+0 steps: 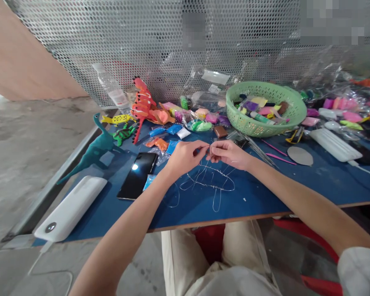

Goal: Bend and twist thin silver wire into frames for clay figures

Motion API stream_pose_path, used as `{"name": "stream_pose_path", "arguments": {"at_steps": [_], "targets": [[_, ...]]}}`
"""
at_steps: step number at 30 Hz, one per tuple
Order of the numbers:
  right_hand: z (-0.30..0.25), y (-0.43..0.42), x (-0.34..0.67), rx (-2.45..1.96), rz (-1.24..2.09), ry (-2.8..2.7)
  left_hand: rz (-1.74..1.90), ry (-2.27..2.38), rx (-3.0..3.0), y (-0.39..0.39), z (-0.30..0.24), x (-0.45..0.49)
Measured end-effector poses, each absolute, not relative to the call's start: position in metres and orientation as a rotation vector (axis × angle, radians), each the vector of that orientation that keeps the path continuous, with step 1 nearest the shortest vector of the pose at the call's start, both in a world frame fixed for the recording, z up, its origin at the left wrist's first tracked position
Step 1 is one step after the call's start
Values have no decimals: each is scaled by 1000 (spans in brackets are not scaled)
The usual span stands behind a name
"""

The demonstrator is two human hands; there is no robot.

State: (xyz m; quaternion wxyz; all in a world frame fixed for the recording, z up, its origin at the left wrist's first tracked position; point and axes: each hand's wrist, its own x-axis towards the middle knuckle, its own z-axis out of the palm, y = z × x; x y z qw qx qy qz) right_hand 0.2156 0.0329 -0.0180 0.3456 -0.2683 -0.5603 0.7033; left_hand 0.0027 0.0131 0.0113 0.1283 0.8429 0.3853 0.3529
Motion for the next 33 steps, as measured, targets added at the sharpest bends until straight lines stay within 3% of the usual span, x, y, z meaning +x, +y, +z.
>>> {"name": "stream_pose_path", "arguments": {"at_steps": [21, 33], "targets": [[-23, 26, 208, -636, 1857, -1349, 1094, 1152, 2533, 12, 10, 9], [-43, 20, 205, -792, 1602, -1355, 1060, 1198, 2425, 16, -4, 10]]}}
